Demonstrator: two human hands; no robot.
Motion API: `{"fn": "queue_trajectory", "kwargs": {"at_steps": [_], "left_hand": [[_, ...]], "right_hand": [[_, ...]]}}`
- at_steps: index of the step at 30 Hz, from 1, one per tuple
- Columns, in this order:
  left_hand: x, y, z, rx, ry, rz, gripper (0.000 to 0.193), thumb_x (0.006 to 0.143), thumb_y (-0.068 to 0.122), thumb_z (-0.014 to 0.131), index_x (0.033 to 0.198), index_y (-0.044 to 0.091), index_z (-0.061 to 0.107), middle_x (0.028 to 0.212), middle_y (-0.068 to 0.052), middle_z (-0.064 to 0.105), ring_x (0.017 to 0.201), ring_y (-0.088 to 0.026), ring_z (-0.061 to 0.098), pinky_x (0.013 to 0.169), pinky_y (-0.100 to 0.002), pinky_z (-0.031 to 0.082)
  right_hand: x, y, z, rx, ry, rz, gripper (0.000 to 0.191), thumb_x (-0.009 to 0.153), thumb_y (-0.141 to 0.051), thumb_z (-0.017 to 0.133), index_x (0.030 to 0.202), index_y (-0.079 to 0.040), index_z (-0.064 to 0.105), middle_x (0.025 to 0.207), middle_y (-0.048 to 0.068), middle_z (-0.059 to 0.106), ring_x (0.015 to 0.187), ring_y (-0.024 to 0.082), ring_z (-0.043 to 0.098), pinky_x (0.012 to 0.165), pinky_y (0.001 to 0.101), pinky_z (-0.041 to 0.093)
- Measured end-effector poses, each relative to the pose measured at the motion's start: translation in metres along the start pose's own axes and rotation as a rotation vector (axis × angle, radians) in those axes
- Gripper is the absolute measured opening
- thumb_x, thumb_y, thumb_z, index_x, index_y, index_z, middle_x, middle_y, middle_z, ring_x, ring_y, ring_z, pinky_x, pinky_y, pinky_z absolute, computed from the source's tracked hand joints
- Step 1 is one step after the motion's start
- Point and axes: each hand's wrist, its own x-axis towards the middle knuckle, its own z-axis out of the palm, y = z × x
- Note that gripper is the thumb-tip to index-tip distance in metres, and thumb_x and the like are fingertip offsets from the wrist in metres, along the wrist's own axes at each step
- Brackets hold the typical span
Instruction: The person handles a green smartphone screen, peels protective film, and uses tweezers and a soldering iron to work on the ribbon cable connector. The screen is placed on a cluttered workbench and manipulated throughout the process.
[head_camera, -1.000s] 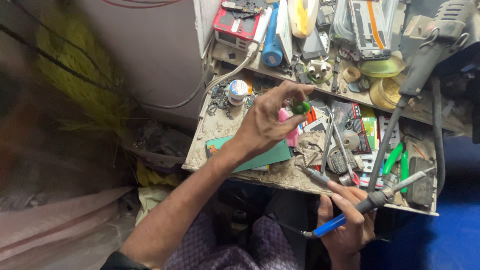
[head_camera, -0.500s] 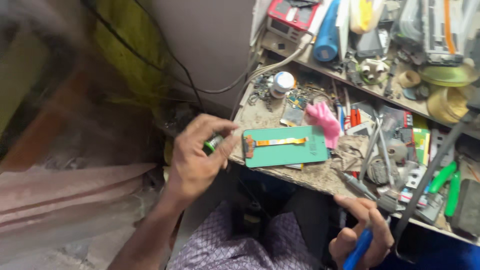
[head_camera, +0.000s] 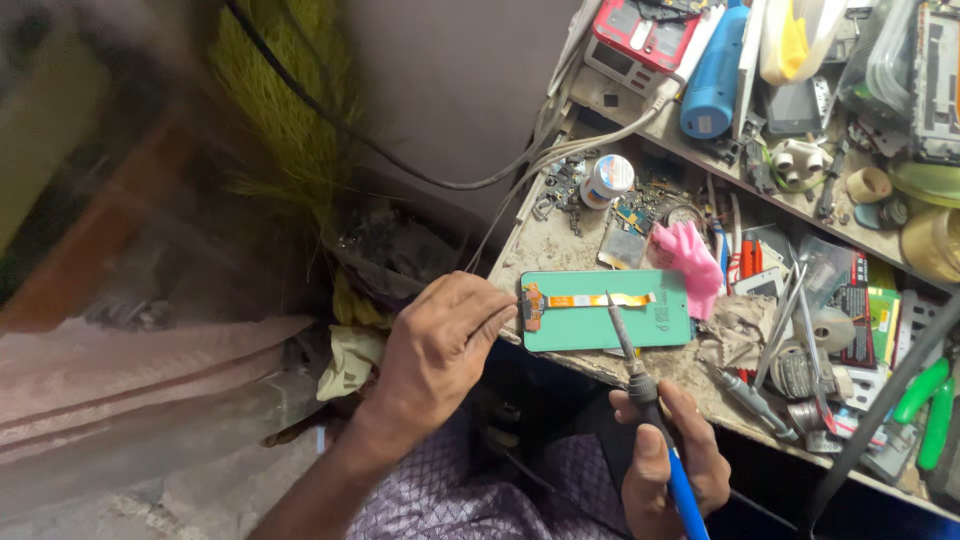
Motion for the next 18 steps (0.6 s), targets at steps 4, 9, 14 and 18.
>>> {"fn": "queue_trajectory", "kwargs": {"at_steps": [4,9,14,18], "left_hand": [[0.003,-0.003,0.006,0.092,0.033,-0.045,0.011,0.093,0.002,0.074,0.101,-0.001,0.066,0.095,-0.011,0.069,0.089,-0.030,0.069,0.079,-0.041,0.057],[0.009,-0.009,0.002,0.136,-0.031,0.034,0.011,0.093,0.000,0.072,0.103,0.001,0.066,0.096,-0.012,0.069,0.089,-0.029,0.070,0.079,-0.037,0.058],[0.013,0.001,0.004,0.259,-0.073,0.041,0.021,0.088,-0.001,0.072,0.108,-0.005,0.067,0.093,-0.015,0.064,0.086,-0.032,0.066,0.076,-0.039,0.056],[0.013,0.010,0.006,0.232,-0.049,-0.018,0.025,0.088,0.000,0.073,0.111,-0.004,0.066,0.092,-0.013,0.063,0.086,-0.030,0.065,0.074,-0.039,0.056]], "right_hand": [[-0.001,0.017,0.009,0.130,0.003,0.020,0.043,0.101,-0.017,0.066,0.136,0.007,0.060,0.104,0.023,0.074,0.091,0.023,0.072,0.092,0.0344,0.058],[0.004,0.024,0.016,0.194,-0.017,-0.029,0.042,0.100,-0.015,0.068,0.135,0.007,0.061,0.102,0.023,0.071,0.090,0.022,0.069,0.088,0.0319,0.057],[0.010,0.018,0.020,0.172,-0.052,-0.014,0.032,0.097,-0.007,0.069,0.125,0.006,0.063,0.105,0.024,0.069,0.090,0.023,0.072,0.085,0.0320,0.061],[0.014,0.016,0.021,0.087,-0.064,-0.057,0.030,0.096,-0.006,0.069,0.123,0.005,0.065,0.098,0.022,0.072,0.085,0.022,0.072,0.083,0.0298,0.060]]}}
